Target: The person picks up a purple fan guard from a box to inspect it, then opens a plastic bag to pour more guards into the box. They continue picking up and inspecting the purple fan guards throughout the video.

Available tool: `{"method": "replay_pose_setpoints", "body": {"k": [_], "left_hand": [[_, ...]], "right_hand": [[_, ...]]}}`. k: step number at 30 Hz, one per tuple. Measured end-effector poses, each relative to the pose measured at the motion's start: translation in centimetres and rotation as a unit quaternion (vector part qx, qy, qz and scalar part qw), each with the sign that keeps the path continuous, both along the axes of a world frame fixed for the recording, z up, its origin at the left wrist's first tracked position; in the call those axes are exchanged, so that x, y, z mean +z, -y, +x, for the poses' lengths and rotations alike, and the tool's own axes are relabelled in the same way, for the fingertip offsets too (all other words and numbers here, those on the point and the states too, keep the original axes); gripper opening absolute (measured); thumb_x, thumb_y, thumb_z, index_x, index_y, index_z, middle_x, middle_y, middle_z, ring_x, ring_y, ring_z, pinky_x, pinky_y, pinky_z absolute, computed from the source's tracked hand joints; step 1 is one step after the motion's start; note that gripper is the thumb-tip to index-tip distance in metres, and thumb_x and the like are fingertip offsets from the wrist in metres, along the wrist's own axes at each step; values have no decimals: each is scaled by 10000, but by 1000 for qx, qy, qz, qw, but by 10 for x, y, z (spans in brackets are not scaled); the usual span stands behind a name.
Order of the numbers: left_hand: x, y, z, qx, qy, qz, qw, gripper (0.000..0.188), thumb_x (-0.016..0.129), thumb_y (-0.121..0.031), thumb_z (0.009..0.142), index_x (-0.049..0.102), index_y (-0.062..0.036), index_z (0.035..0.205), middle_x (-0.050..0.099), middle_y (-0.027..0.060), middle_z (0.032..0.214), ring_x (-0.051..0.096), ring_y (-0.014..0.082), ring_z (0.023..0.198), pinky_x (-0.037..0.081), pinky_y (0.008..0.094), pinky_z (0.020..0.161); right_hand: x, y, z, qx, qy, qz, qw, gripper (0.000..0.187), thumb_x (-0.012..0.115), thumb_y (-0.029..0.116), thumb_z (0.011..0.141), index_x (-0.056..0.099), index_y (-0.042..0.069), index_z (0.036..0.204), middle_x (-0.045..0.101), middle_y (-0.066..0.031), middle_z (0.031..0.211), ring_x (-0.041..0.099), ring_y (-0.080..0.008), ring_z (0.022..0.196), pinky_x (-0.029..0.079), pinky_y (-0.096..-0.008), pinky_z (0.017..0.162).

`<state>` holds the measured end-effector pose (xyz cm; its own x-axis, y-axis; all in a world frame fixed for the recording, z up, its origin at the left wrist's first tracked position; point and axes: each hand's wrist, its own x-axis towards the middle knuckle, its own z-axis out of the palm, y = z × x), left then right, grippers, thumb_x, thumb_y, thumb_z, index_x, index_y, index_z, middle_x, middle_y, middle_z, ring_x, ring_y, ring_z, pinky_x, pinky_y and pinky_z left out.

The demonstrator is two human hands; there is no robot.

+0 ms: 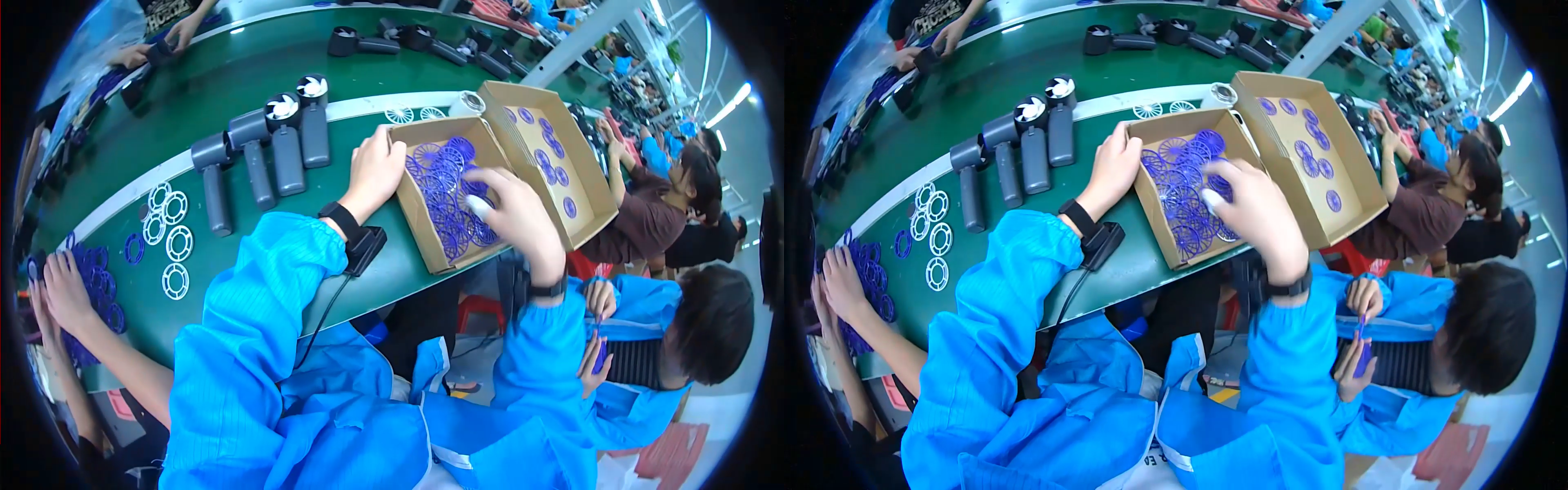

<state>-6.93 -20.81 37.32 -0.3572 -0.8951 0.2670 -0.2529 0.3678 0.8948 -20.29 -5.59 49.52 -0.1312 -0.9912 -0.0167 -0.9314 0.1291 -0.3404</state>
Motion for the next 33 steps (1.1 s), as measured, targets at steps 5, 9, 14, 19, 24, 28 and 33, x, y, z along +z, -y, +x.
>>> {"method": "replay_pose_setpoints", "body": {"k": [5,9,14,19,24,28,33], "left_hand": [[-1,-4,-16,-27,-33,2,999,289,409,-215,815,502,5,977,595,216,898,541,379,908,370,465,819],[-1,-5,-8,-7,-8,-12,1000,292,405,-212,813,495,10,981,595,224,896,541,379,915,372,464,817],[2,-7,-7,5,-15,-8,1000,296,405,-209,811,487,14,989,596,230,891,544,381,910,373,464,816],[7,-8,-7,9,12,-13,1000,291,402,-209,815,484,13,985,598,227,879,547,389,897,373,466,817],[2,-5,-6,-6,-17,20,1000,290,448,-219,823,488,5,1001,592,207,892,540,378,913,374,458,824],[18,-10,-3,63,-29,-160,985,322,509,-225,820,488,-6,1056,560,193,984,508,359,971,374,444,831],[67,-57,-12,-94,-73,-251,961,403,553,-224,827,469,-11,1158,489,171,1147,433,355,1092,357,431,903]], "right_hand": [[-46,57,-57,12,16,64,998,557,698,245,722,477,154,1225,400,-182,1266,433,-349,1167,370,-357,973],[-30,76,-14,41,-106,182,977,592,707,234,691,471,185,1232,386,-191,1258,434,-367,1155,369,-362,973],[-36,69,-11,89,-51,212,972,584,709,193,670,480,197,1206,372,-185,1274,457,-348,1113,389,-348,947],[-23,53,-17,111,-37,290,950,478,691,120,678,526,164,1124,508,-144,1118,523,-307,1021,430,-332,875],[-15,33,-34,123,60,147,980,354,693,77,712,570,103,1042,603,-85,945,575,-246,943,451,-318,822],[-8,12,-32,16,176,-49,983,314,698,79,739,584,72,1032,615,-66,943,584,-193,915,466,-295,794],[-11,8,-25,-158,455,-217,849,306,672,92,790,574,35,1074,606,-68,955,582,-142,887,490,-252,747]]}}
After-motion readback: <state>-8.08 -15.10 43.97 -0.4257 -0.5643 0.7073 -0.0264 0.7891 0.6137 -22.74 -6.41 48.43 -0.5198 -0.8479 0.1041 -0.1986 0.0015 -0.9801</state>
